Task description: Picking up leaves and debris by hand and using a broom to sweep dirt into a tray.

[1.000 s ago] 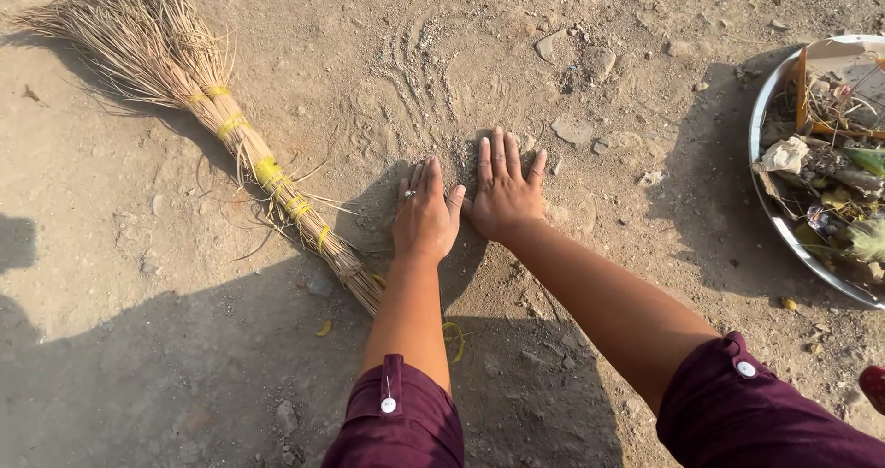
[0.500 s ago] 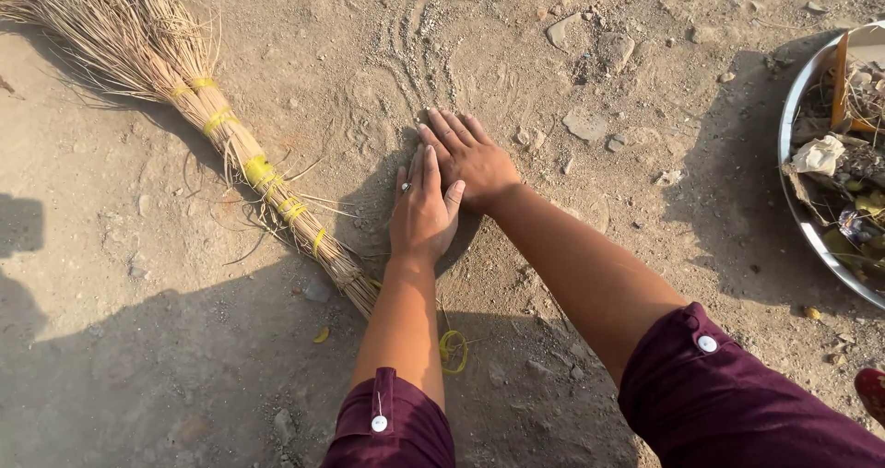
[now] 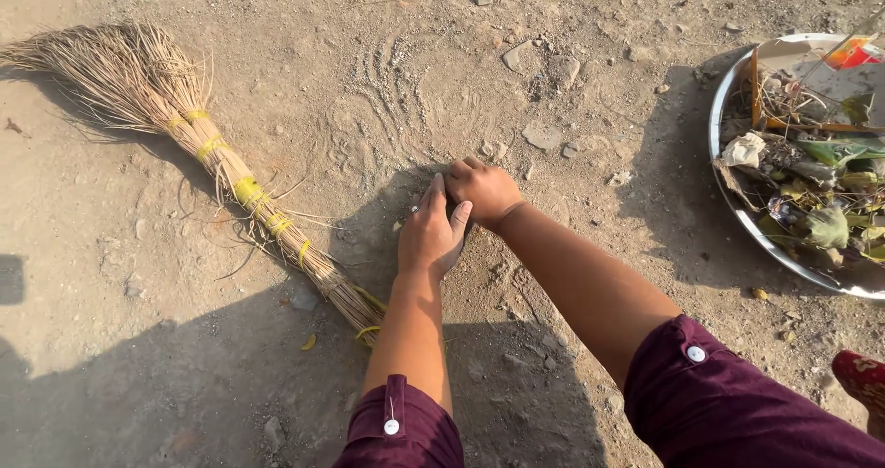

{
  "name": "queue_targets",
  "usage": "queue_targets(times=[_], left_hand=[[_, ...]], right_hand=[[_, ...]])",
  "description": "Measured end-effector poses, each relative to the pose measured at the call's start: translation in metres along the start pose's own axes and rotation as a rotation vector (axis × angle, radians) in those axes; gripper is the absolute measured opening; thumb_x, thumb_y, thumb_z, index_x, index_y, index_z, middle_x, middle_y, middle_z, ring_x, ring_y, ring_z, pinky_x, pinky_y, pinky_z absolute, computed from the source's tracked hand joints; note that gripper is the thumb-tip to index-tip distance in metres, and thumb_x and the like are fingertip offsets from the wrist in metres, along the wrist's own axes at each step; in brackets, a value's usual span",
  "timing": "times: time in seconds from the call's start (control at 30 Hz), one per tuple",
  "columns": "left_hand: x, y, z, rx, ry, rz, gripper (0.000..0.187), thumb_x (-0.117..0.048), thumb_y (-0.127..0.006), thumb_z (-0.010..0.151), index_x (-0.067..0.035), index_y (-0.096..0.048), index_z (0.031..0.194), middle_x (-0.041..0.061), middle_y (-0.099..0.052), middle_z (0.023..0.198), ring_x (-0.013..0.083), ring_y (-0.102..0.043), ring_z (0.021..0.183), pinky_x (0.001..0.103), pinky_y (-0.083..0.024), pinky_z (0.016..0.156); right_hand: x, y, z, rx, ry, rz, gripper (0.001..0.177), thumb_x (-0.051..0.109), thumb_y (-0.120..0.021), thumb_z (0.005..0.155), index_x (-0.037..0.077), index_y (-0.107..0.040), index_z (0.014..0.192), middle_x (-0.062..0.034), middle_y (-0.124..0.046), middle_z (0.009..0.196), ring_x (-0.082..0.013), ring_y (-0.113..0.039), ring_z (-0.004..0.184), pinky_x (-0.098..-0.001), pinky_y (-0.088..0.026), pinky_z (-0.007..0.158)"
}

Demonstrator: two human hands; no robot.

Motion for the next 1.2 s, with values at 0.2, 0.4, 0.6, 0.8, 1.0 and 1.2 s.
queue_targets(times=[0.2, 0.4, 0.6, 0.8, 1.0, 1.2], left_hand=[[0.049, -0.052, 0.024, -0.046, 0.513, -0.409, 0.07, -0.062, -0.037, 0.105, -0.003, -0.066, 0.13, 0.023, -0.074, 0.106, 0.0414, -0.07, 0.104, 0.051, -0.054, 0.091], [0.041, -0.103, 0.034, -0.069, 0.776, -1.029, 0.087, -0.069, -0.029, 0.104, 0.003, -0.076, 0.123, 0.015, -0.079, 0.11, 0.0288, -0.075, 0.102, 0.041, -0.057, 0.089], [-0.049, -0.127, 0.043, 0.029, 0.79, -1.339, 0.094, -0.072, -0.024, 0.097, 0.007, -0.061, 0.135, 0.018, -0.073, 0.125, 0.0278, -0.07, 0.115, 0.039, -0.055, 0.098], [-0.139, -0.189, 0.069, 0.141, 0.715, -1.46, 0.096, -0.072, -0.024, 0.099, 0.01, -0.047, 0.145, 0.023, -0.062, 0.142, 0.0314, -0.062, 0.13, 0.041, -0.051, 0.106], [-0.232, -0.259, 0.076, 0.236, 0.638, -1.71, 0.096, -0.07, -0.028, 0.1, 0.009, -0.037, 0.152, 0.026, -0.047, 0.155, 0.0339, -0.049, 0.142, 0.042, -0.042, 0.114], [-0.29, -0.276, 0.067, 0.382, 0.641, -1.735, 0.093, -0.071, -0.026, 0.099, 0.003, -0.031, 0.156, 0.022, -0.044, 0.157, 0.031, -0.046, 0.143, 0.041, -0.038, 0.113]], right_hand=[[-0.027, 0.027, -0.002, 0.014, -0.59, 0.307, 0.019, 0.025, -0.068, 0.091, 0.014, -0.079, 0.1, -0.0161, -0.073, 0.103, -0.0357, -0.072, 0.09, -0.0459, -0.058, 0.08], [-0.085, 0.017, -0.028, -0.053, -0.824, 0.511, 0.02, 0.014, -0.065, 0.086, 0.018, -0.084, 0.093, -0.0156, -0.078, 0.09, -0.0312, -0.077, 0.081, -0.0398, -0.061, 0.079], [-0.161, 0.034, -0.071, -0.141, -0.887, 0.467, 0.024, 0.008, -0.066, 0.079, 0.018, -0.085, 0.089, -0.0141, -0.077, 0.087, -0.0301, -0.076, 0.079, -0.0386, -0.061, 0.077], [-0.231, 0.095, -0.133, -0.234, -0.975, 0.423, 0.02, 0.01, -0.069, 0.079, 0.019, -0.085, 0.088, -0.0143, -0.078, 0.087, -0.03, -0.076, 0.079, -0.0385, -0.061, 0.077], [-0.304, 0.134, -0.202, -0.309, -1.024, 0.311, 0.022, 0.009, -0.07, 0.08, 0.018, -0.085, 0.092, -0.0168, -0.076, 0.087, -0.0309, -0.075, 0.079, -0.0402, -0.06, 0.076], [-0.34, 0.174, -0.254, -0.467, -0.902, 0.305, 0.016, 0.016, -0.076, 0.078, 0.015, -0.082, 0.092, -0.0135, -0.077, 0.085, -0.0291, -0.077, 0.076, -0.0386, -0.06, 0.076]])
Point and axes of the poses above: each hand's wrist, its own z-axis towards the middle knuckle, its own y-axis out of the back of the hand, x = y × z, the point moved 10 cm from there along z, towards the middle knuckle
